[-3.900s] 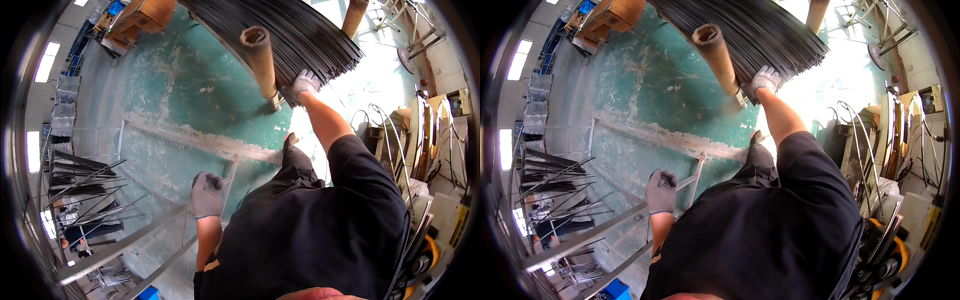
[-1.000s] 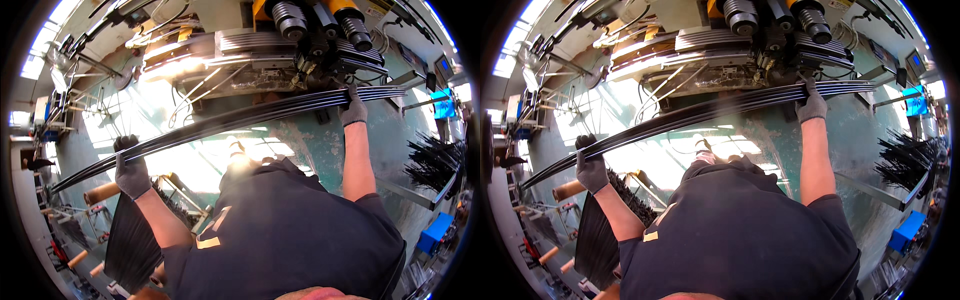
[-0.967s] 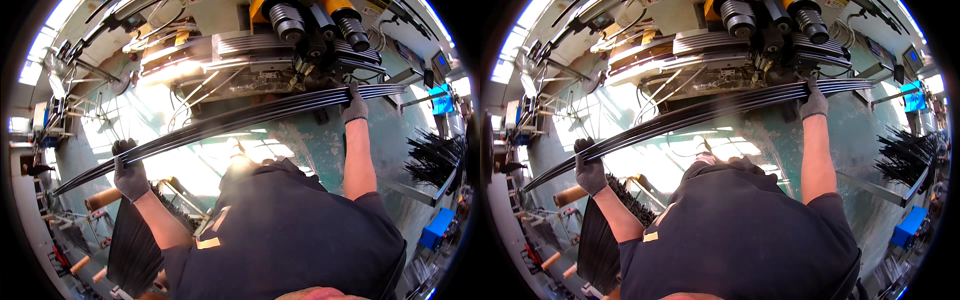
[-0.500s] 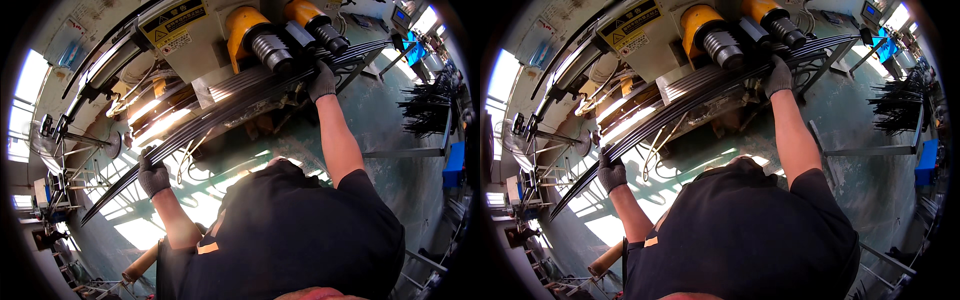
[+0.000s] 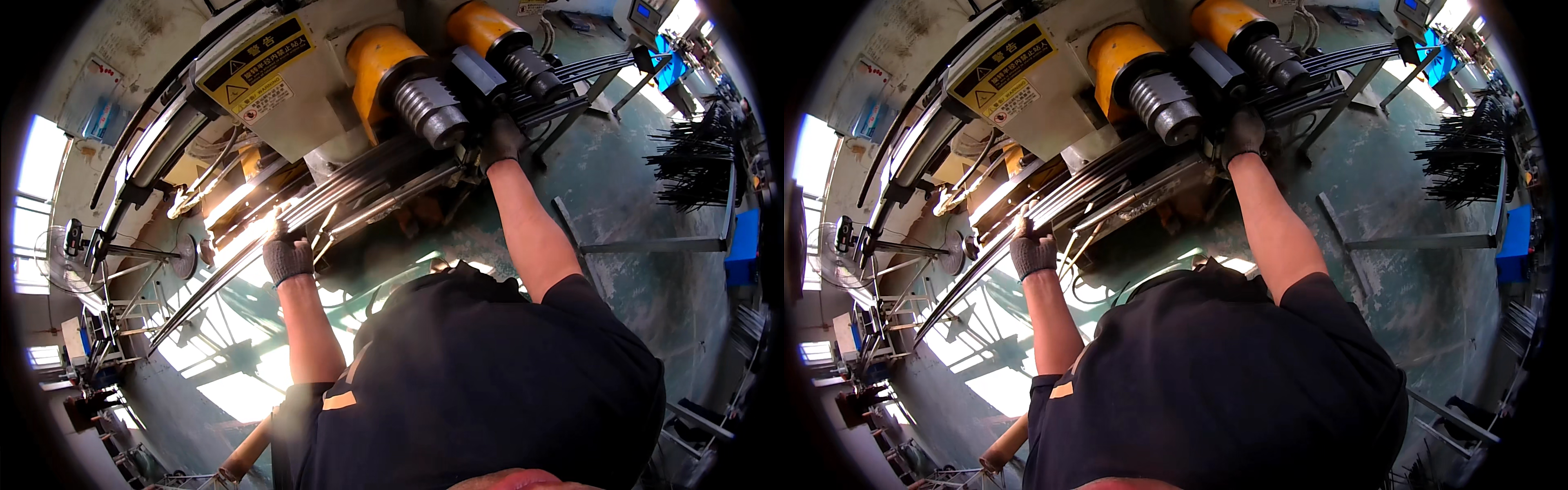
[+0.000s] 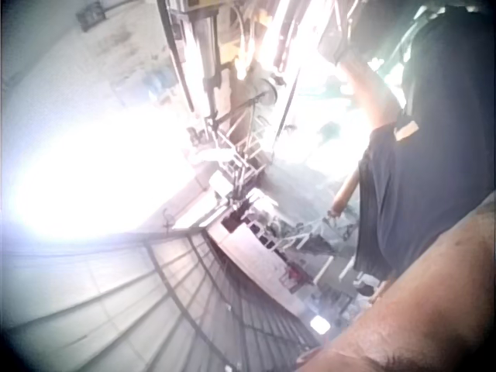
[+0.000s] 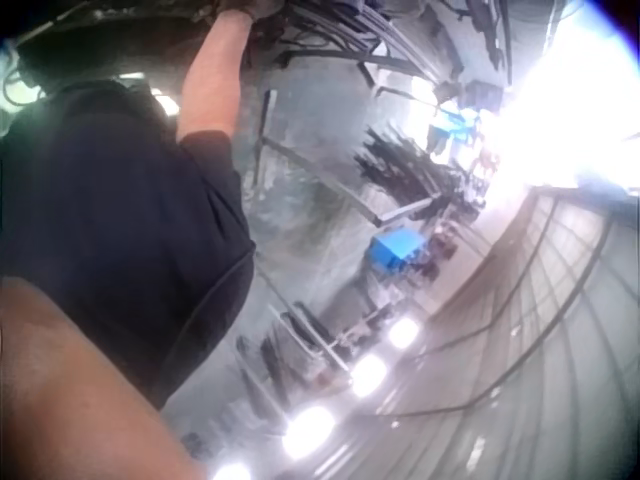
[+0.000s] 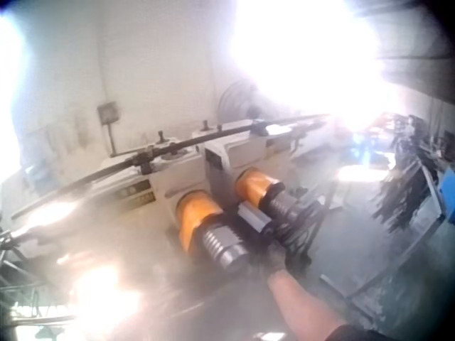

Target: The person repeatedly picks up bundles of long metal rods from a floor rack, inserts them into a yellow bending machine, and operates the machine to bend the rods. The bent rods are then removed and placed onto a nearby rack. The process is repeated multiple times throughout the clip.

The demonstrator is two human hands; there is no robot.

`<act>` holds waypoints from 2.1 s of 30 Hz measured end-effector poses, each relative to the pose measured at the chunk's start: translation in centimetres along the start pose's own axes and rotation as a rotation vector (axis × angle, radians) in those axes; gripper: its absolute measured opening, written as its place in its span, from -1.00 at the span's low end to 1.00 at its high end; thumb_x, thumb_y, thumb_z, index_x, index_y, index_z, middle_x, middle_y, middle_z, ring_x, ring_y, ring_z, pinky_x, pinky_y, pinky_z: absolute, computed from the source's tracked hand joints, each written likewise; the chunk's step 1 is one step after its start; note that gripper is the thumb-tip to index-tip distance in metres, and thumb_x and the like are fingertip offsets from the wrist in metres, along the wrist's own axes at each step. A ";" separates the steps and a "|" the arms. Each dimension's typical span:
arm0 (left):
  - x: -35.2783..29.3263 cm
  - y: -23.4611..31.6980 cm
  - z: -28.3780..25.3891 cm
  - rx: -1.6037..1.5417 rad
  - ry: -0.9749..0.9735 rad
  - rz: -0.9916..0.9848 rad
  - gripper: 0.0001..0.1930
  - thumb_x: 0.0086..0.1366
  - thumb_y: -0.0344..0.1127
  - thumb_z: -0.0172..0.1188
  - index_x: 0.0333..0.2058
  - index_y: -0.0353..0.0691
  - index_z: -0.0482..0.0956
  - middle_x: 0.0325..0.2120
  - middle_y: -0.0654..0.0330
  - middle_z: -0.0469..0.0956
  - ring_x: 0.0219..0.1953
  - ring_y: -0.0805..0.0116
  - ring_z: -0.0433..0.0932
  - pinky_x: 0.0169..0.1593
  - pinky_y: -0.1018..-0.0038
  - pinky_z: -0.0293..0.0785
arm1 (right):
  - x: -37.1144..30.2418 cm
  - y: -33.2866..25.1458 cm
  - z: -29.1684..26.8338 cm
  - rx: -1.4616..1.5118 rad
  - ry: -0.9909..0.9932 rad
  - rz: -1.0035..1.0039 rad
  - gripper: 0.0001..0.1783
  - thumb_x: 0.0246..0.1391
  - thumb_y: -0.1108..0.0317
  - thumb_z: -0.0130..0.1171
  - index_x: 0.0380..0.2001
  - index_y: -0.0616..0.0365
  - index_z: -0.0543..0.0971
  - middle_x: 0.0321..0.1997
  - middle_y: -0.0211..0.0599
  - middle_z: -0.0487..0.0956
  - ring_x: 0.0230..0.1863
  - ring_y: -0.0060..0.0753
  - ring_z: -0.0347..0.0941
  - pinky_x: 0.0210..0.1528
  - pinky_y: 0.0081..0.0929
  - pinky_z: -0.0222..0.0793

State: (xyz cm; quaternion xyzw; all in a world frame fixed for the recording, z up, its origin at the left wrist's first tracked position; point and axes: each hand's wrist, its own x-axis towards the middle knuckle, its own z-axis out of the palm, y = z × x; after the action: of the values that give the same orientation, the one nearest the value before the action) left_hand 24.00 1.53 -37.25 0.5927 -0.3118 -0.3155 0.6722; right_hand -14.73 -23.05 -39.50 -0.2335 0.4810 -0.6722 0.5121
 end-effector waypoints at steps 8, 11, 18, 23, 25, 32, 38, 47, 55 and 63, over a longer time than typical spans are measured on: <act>3.1 -0.6 -5.2 -0.630 0.304 -0.248 -0.69 0.47 -0.36 0.09 0.10 -0.35 0.57 0.02 0.02 0.64 -0.02 0.15 0.64 0.05 0.28 0.60 | -0.7 -1.6 -0.5 -0.118 0.039 -0.027 -0.61 0.30 0.11 0.20 -0.11 0.26 0.70 -0.20 -0.33 0.68 -0.19 -0.47 0.56 -0.08 -0.44 0.44; 4.3 -0.1 -8.1 -0.862 0.426 -0.286 -0.72 0.51 -0.35 0.05 0.05 -0.37 0.57 -0.03 0.03 0.65 0.03 0.14 0.63 0.20 0.16 0.58 | -0.7 -1.1 -0.8 -0.073 0.020 0.075 -0.58 0.32 0.10 0.19 -0.06 0.26 0.69 -0.17 -0.32 0.68 -0.14 -0.48 0.56 -0.03 -0.46 0.44; 3.3 -4.5 -4.1 0.485 0.081 0.311 -0.46 0.18 -0.60 0.06 0.19 -0.30 0.51 -0.01 0.03 0.66 0.01 0.22 0.63 0.13 0.45 0.51 | -3.4 -2.4 -1.4 -0.067 -0.036 0.017 -0.55 0.37 0.10 0.12 0.12 0.22 0.60 0.03 -0.34 0.64 -0.03 -0.45 0.55 0.05 -0.44 0.46; 1.9 -1.4 0.6 -0.276 0.113 -0.077 -0.47 0.27 -0.43 0.12 0.24 -0.35 0.43 0.09 -0.06 0.58 0.13 0.06 0.56 0.26 0.24 0.43 | -2.3 -1.4 -5.3 0.001 -0.065 0.076 -0.53 0.36 0.18 0.13 0.18 0.28 0.53 0.07 -0.26 0.63 0.04 -0.38 0.55 0.10 -0.42 0.43; 2.2 1.4 0.6 -0.830 0.296 -0.246 -0.52 0.54 -0.12 -0.05 0.18 -0.43 0.41 0.12 -0.10 0.53 0.18 0.00 0.50 0.32 0.02 0.38 | -2.4 -1.3 -7.5 0.054 -0.099 0.129 -0.50 0.36 0.18 0.12 0.23 0.26 0.49 0.14 -0.24 0.61 0.11 -0.29 0.55 0.15 -0.39 0.43; 4.5 -1.2 -2.8 -0.818 0.468 -0.186 -0.75 0.48 -0.35 0.11 -0.01 -0.41 0.54 -0.12 -0.03 0.63 -0.01 0.13 0.61 0.16 0.19 0.59 | -4.4 0.4 -13.1 0.148 -0.095 0.266 -0.45 0.38 0.18 0.10 0.31 0.27 0.43 0.23 -0.18 0.58 0.18 -0.21 0.54 0.21 -0.32 0.44; 1.7 0.8 4.9 -0.824 0.361 -0.290 -0.69 0.55 -0.23 0.04 0.04 -0.39 0.50 -0.07 0.03 0.60 0.02 0.18 0.57 0.21 0.23 0.54 | -4.1 3.7 -15.3 -0.330 -0.006 0.173 -0.54 0.35 0.20 0.15 0.17 0.31 0.55 0.14 -0.23 0.63 0.09 -0.34 0.57 0.12 -0.41 0.48; 0.1 1.5 3.4 -0.588 0.161 -0.292 -0.60 0.58 -0.12 -0.08 0.10 -0.36 0.49 0.01 -0.02 0.59 0.09 0.10 0.55 0.19 0.14 0.50 | -4.0 9.3 -15.9 -0.559 -0.223 0.210 -0.48 0.33 0.12 0.20 0.16 0.33 0.56 0.10 -0.25 0.64 0.04 -0.32 0.55 0.10 -0.39 0.43; 2.9 2.3 -16.5 -1.089 0.247 -0.067 -0.51 0.56 -0.04 -0.17 0.18 -0.36 0.36 0.12 -0.10 0.48 0.18 -0.06 0.47 0.31 -0.03 0.36 | -10.9 10.7 -17.8 -0.822 0.023 0.400 -0.73 0.31 0.11 0.21 -0.28 0.09 0.66 -0.38 -0.46 0.63 -0.44 -0.56 0.50 -0.46 -0.50 0.31; 6.3 3.0 -43.8 -0.897 0.629 0.028 -0.63 0.56 -0.03 -0.08 0.08 -0.18 0.42 -0.01 0.00 0.54 0.03 -0.03 0.55 0.13 -0.22 0.50 | -20.4 17.9 -22.0 -0.849 0.218 0.608 -0.68 0.16 0.19 0.19 -0.60 0.10 0.50 -0.59 -0.34 0.52 -0.65 -0.49 0.36 -0.68 -0.47 0.07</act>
State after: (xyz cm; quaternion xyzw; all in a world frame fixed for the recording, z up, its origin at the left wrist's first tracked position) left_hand 62.68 23.12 -38.51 0.3095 0.0612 -0.2160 0.9240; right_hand -16.71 4.27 -61.16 -0.1991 0.8071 -0.2598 0.4914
